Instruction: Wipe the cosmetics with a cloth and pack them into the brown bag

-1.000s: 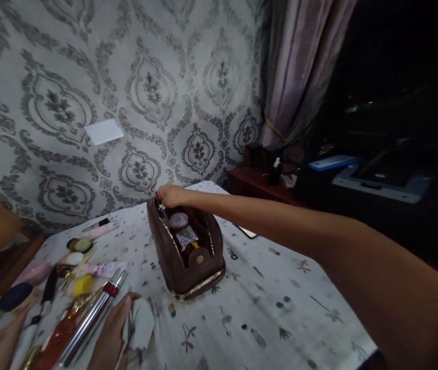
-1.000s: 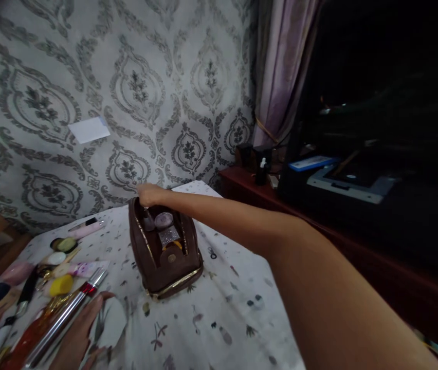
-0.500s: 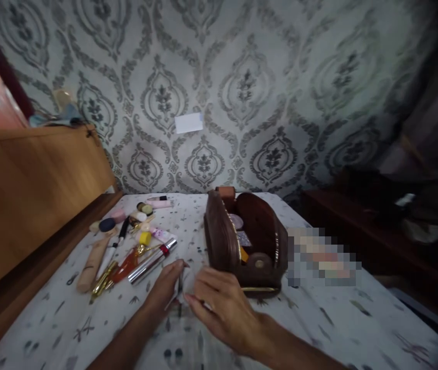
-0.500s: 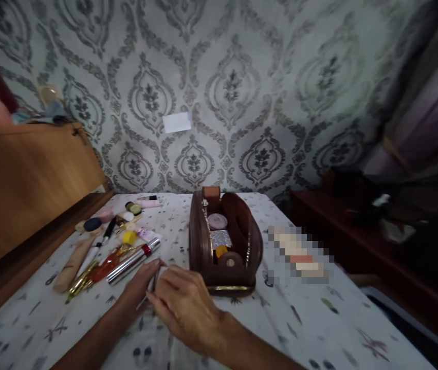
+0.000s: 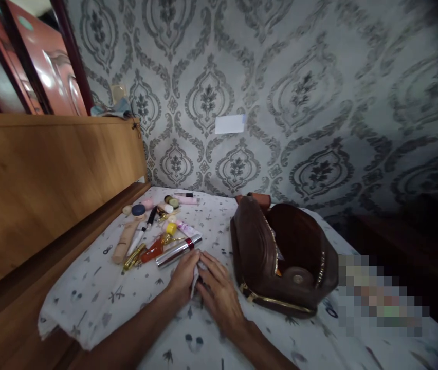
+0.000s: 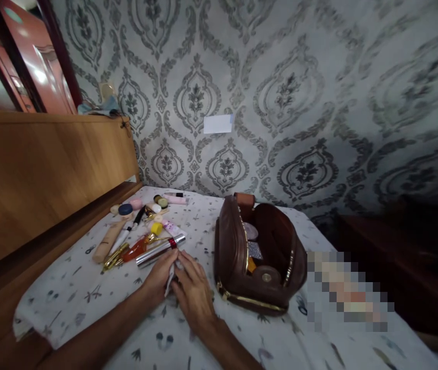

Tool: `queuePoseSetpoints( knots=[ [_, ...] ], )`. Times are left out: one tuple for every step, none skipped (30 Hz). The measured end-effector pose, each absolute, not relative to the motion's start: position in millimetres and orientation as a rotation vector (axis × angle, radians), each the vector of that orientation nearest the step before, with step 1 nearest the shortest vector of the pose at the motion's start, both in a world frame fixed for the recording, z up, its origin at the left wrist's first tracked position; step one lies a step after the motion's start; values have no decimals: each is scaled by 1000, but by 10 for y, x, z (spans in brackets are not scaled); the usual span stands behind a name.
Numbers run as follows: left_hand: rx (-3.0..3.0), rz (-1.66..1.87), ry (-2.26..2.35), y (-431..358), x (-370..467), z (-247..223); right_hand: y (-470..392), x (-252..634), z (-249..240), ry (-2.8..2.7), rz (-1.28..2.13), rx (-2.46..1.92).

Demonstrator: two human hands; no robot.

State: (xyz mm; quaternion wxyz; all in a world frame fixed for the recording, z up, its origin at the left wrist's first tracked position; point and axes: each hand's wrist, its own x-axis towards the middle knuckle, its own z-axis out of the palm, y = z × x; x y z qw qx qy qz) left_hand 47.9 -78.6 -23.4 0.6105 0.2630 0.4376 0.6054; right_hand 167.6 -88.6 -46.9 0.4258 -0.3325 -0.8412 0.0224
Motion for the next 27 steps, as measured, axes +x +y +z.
queuePoseSetpoints(
  knots=[
    [635, 1411, 1028, -798, 481, -222, -895, 1688, -451, -2065, 95, -807],
    [670, 1421, 1047, -808, 482, -206, -908, 1700, -430, -2031, 131, -789],
    [709, 1430, 1066, -815, 479, -189, -926, 1712, -406, -2000, 159, -774],
    [746, 1437, 1085, -818, 473, -171, -948, 1723, -380, -1973, 183, -764],
    [786, 1445, 1106, -818, 461, -155, -970, 1734, -355, -1952, 203, -762],
    [829, 1449, 1129, -813, 446, -141, -992, 1744, -332, -1934, 221, -768],
    [876, 1449, 1152, -806, 428, -129, -1010, 1754, -314, -1920, 237, -780],
    [927, 1443, 1175, -796, 408, -119, -1021, 1762, -302, -1908, 252, -796],
    [981, 1432, 1197, -785, 387, -108, -1026, 1768, -297, -1898, 266, -810],
    [1039, 1414, 1219, -773, 364, -94, -1022, 1771, -297, -1888, 279, -821],
    [1102, 1390, 1243, -759, 337, -75, -1012, 1773, -302, -1874, 292, -827],
    [1172, 1361, 1271, -742, 304, -46, -997, 1773, -310, -1860, 310, -829],
    [1250, 1328, 1303, -720, 263, -7, -980, 1772, -319, -1847, 332, -830],
    [1337, 1291, 1336, -691, 210, 43, -964, 1771, -327, -1837, 358, -831],
    [1433, 1254, 1371, -653, 145, 104, -950, 1770, -333, -1831, 383, -835],
    [1530, 1220, 1413, -603, 69, 173, -940, 1769, -336, -1829, 405, -840],
    [1628, 1189, 1461, -538, -17, 245, -934, 1770, -337, -1830, 424, -845],
    [1719, 1164, 1521, -459, -110, 318, -931, 1772, -336, -1834, 438, -850],
    [1797, 1133, 1595, -366, -206, 384, -932, 1774, -333, -1835, 451, -858],
    [1867, 1088, 1669, -260, -301, 441, -935, 1777, -329, -1837, 466, -866],
    [1928, 1032, 1740, -145, -393, 485, -938, 1779, -324, -1837, 479, -876],
    [1982, 968, 1801, -24, -478, 514, -940, 1782, -320, -1837, 490, -883],
    [2030, 898, 1853, 97, -555, 530, -942, 1784, -317, -1836, 502, -889],
    [2074, 823, 1894, 213, -622, 531, -941, 1787, -315, -1834, 512, -896],
    [2118, 745, 1921, 320, -676, 522, -939, 1791, -315, -1832, 523, -903],
    [2165, 665, 1932, 415, -715, 503, -934, 1794, -318, -1830, 536, -910],
    [2217, 582, 1925, 494, -739, 478, -927, 1798, -323, -1829, 552, -918]
  ],
)
